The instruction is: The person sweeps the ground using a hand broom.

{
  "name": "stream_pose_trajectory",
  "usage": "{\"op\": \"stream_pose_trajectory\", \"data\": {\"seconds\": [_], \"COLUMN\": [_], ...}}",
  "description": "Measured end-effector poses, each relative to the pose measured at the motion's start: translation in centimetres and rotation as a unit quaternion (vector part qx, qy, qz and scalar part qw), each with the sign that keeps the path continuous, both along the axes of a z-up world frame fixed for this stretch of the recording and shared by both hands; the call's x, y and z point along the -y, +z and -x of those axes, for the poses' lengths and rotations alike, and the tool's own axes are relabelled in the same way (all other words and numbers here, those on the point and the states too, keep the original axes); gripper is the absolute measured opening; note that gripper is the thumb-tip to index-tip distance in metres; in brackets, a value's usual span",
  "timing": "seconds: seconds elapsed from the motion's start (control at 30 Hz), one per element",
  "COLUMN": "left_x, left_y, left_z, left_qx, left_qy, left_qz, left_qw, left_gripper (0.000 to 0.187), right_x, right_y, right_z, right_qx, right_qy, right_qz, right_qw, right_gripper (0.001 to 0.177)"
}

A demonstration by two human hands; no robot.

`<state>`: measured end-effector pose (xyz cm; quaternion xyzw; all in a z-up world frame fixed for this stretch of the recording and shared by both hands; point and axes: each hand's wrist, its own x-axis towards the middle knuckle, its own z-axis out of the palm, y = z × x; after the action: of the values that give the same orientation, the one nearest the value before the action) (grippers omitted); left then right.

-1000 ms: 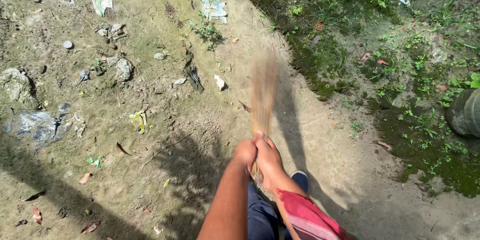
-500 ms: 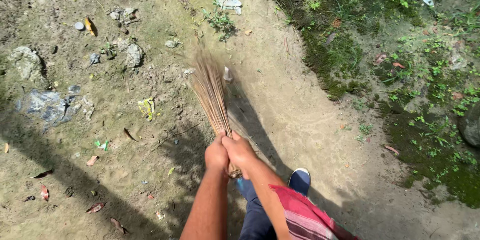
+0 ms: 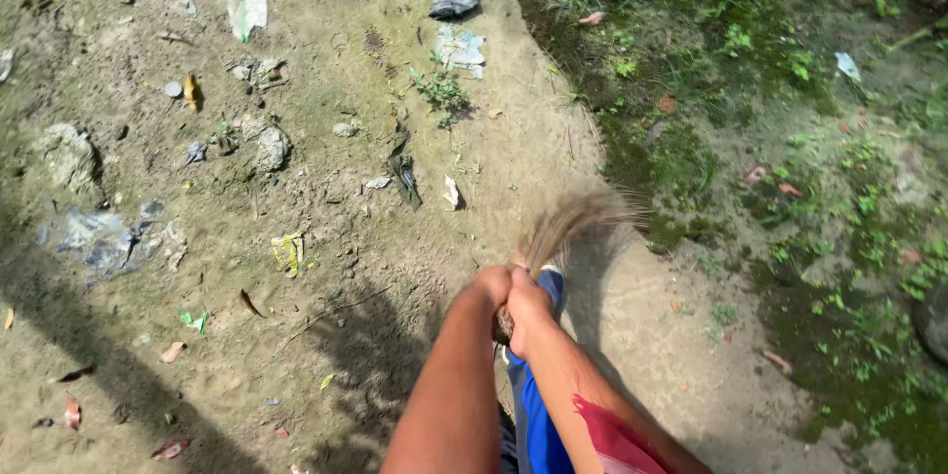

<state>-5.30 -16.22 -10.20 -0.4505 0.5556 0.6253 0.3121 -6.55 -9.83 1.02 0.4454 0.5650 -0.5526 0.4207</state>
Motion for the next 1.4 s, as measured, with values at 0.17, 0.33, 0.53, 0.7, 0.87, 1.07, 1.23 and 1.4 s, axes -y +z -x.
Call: {"op": "stream_pose_trajectory", "data": {"seconds": [0.17,0.33,0.53,0.7,0.87,1.07,1.23,1.4], "left_x": [5.3,4.8,4.2,9.6,10.9,9.6,11.0,17.5], "left_y": [2.7,7.8,0.4,3.8,7.5,4.7,0.5,0.2], "left_z": [2.4,8.6,13.4,16.7,20.1,23.7,32.1,33.3], "left_qx": [0.003,-0.045,-0.085,-0.051,-0.124,-0.099,-0.104,-0.1], "left_qy": [0.389,0.541,0.329,0.559,0.634,0.338,0.13,0.345], "left_qz": [0.071,0.003,-0.044,-0.187,0.038,-0.114,-0.122,-0.056], "left_qw": [0.918,0.84,0.94,0.806,0.763,0.929,0.978,0.932], "left_gripper": [0.059,0.053,0.047,0.039,0.045,0.048,0.048,0.045], "right_x": [6.0,5.6,5.1,12.4,13.2,10.0,12.7,19.4], "right_y": [-1.3,-0.2,1.1,0.4,-0.6,2.3,2.1,0.3], "right_z": [7.7,13.4,16.2,22.7,26.3,25.5,31.8,37.3], "right_qx": [-0.045,-0.191,-0.089,-0.072,-0.2,-0.265,-0.161,-0.119], "right_qy": [0.275,0.411,0.189,0.452,0.489,0.193,-0.026,0.281], "right_qz": [0.072,0.108,-0.063,0.085,0.141,-0.009,-0.021,0.011], "right_qw": [0.958,0.885,0.976,0.885,0.837,0.945,0.986,0.952], "right_gripper": [0.047,0.055,0.047,0.051,0.057,0.056,0.045,0.051]}}
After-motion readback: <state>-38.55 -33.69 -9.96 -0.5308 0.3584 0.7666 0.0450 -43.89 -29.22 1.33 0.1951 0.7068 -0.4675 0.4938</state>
